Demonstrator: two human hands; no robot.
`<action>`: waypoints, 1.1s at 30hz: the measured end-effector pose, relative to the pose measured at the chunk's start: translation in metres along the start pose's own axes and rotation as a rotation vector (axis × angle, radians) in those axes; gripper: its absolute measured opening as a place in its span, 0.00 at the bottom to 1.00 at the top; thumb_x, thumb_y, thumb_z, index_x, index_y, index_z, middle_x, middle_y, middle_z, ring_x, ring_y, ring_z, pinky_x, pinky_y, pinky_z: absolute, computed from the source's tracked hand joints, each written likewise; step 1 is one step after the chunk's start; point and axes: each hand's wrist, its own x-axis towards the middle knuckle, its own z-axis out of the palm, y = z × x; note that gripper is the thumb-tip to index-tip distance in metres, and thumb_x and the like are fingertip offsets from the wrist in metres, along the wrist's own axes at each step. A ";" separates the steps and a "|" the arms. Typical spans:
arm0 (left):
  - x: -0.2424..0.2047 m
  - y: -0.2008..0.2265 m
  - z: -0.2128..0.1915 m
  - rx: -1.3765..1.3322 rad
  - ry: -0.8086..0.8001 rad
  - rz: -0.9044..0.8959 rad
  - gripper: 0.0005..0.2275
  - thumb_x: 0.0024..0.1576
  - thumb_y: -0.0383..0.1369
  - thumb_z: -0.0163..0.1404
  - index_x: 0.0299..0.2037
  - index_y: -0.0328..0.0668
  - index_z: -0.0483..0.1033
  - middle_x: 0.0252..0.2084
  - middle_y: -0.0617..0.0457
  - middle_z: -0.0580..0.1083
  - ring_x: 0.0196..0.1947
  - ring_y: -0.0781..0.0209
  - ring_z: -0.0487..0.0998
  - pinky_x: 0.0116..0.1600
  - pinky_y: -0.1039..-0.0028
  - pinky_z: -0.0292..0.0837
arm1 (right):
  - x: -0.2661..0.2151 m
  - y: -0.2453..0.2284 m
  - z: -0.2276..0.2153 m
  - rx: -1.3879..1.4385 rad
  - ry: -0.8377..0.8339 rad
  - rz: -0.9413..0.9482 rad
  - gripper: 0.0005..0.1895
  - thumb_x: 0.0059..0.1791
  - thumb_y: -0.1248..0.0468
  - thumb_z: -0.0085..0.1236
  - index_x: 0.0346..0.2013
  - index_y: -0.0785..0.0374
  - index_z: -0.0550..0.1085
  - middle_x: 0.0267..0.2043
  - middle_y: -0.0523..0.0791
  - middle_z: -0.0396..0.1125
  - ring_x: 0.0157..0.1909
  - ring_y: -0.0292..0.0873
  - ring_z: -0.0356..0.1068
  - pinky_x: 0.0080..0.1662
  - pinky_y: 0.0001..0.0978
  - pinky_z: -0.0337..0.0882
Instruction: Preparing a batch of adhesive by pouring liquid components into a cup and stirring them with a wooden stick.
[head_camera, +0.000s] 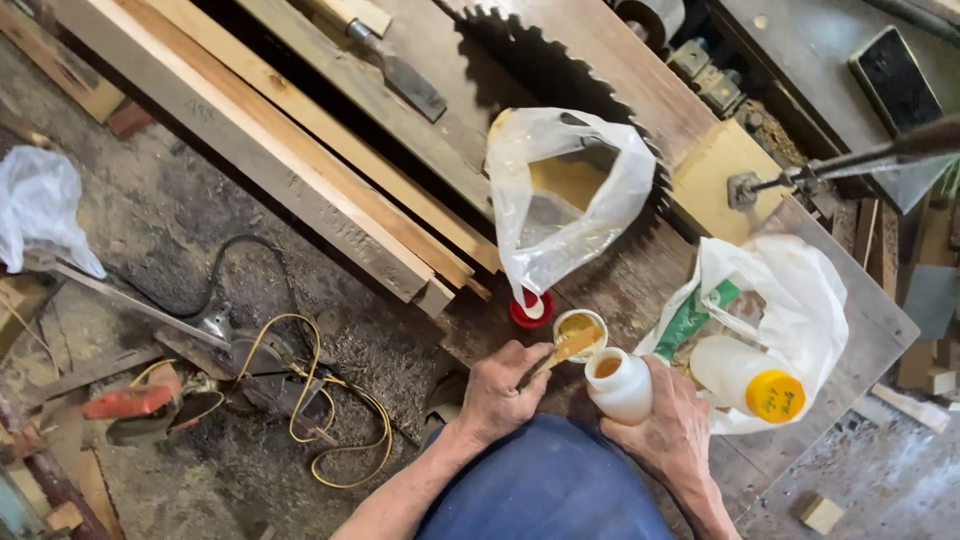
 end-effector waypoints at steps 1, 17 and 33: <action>0.001 0.001 -0.001 -0.027 -0.009 -0.019 0.15 0.57 0.31 0.56 0.54 0.48 0.76 0.33 0.54 0.72 0.25 0.56 0.75 0.30 0.68 0.74 | 0.002 0.000 0.000 -0.013 -0.014 0.016 0.52 0.22 0.44 0.74 0.60 0.46 0.66 0.51 0.46 0.71 0.56 0.55 0.69 0.51 0.56 0.67; 0.006 0.009 0.000 -0.112 -0.009 -0.072 0.15 0.56 0.28 0.54 0.55 0.44 0.75 0.32 0.51 0.71 0.25 0.55 0.73 0.30 0.66 0.72 | 0.008 0.002 0.006 -0.027 0.050 0.012 0.53 0.22 0.43 0.73 0.60 0.48 0.68 0.50 0.48 0.73 0.54 0.56 0.71 0.50 0.56 0.69; 0.002 0.018 0.009 -0.220 -0.070 -0.227 0.15 0.56 0.30 0.55 0.53 0.39 0.77 0.36 0.50 0.74 0.30 0.57 0.74 0.36 0.68 0.74 | 0.008 -0.008 0.007 -0.013 0.117 -0.006 0.52 0.23 0.39 0.74 0.59 0.49 0.68 0.49 0.46 0.74 0.49 0.56 0.73 0.44 0.54 0.72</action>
